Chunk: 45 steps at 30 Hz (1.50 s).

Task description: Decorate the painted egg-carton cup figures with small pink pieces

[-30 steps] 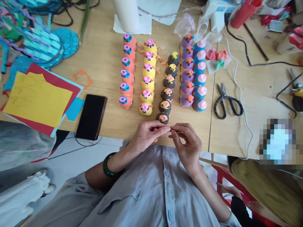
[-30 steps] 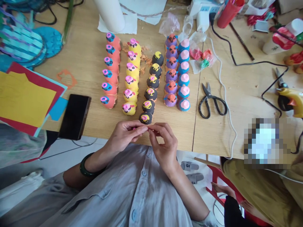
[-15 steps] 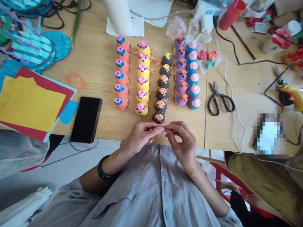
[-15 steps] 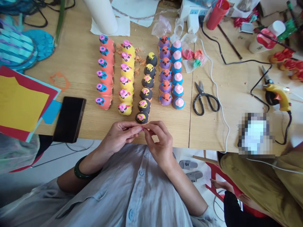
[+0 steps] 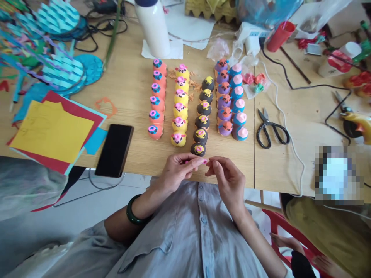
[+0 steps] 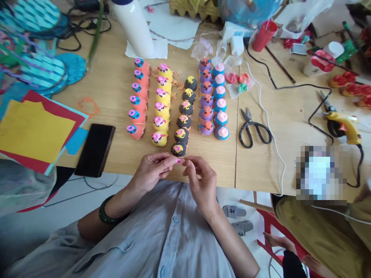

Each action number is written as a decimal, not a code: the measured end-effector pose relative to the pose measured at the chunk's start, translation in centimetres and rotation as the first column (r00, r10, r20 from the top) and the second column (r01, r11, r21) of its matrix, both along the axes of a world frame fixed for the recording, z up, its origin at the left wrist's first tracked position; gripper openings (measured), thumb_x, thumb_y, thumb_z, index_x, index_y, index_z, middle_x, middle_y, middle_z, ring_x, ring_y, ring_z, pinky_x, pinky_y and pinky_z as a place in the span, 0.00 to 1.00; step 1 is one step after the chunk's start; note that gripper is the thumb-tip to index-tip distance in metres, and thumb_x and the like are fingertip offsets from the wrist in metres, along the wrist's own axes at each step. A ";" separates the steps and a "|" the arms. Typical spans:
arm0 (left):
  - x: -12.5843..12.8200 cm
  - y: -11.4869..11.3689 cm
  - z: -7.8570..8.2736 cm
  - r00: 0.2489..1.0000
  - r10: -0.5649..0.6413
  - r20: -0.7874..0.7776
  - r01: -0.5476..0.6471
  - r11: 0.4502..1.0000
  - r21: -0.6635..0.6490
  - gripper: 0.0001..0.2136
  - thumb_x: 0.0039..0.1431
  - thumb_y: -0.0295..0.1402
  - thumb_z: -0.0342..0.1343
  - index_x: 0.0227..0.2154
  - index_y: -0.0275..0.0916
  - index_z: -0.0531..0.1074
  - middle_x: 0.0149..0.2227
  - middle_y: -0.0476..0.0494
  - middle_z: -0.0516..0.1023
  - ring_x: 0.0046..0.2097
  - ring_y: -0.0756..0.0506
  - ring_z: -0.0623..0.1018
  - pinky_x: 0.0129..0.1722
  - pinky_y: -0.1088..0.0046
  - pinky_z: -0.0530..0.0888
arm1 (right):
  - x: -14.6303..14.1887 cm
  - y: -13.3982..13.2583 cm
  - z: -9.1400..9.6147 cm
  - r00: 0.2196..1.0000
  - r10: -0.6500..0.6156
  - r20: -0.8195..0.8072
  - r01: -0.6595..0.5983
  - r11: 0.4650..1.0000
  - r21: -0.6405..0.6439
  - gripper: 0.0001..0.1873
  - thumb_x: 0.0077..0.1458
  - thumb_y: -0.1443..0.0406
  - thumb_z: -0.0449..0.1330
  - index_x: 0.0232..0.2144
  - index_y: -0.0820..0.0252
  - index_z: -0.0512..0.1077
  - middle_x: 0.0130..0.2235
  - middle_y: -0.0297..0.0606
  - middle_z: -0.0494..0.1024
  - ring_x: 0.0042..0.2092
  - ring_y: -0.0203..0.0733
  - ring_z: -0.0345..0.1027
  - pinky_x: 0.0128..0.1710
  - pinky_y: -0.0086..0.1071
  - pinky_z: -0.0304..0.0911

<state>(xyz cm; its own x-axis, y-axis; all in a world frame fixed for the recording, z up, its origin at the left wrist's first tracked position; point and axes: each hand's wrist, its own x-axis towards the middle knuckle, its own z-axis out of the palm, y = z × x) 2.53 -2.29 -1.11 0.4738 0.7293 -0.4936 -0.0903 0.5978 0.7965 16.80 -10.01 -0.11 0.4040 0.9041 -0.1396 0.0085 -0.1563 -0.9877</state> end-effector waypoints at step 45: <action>0.4 0.1 1.2 0.951 0.049 -0.304 0.136 0.819 0.558 0.15 0.65 0.40 0.58 0.28 0.37 0.81 0.26 0.47 0.76 0.26 0.52 0.71 0.27 0.76 0.66 | -0.3 1.6 -0.7 0.998 -0.046 -0.045 0.044 0.998 -0.054 0.11 0.57 0.57 0.68 0.32 0.58 0.76 0.30 0.35 0.79 0.27 0.35 0.74 0.28 0.30 0.72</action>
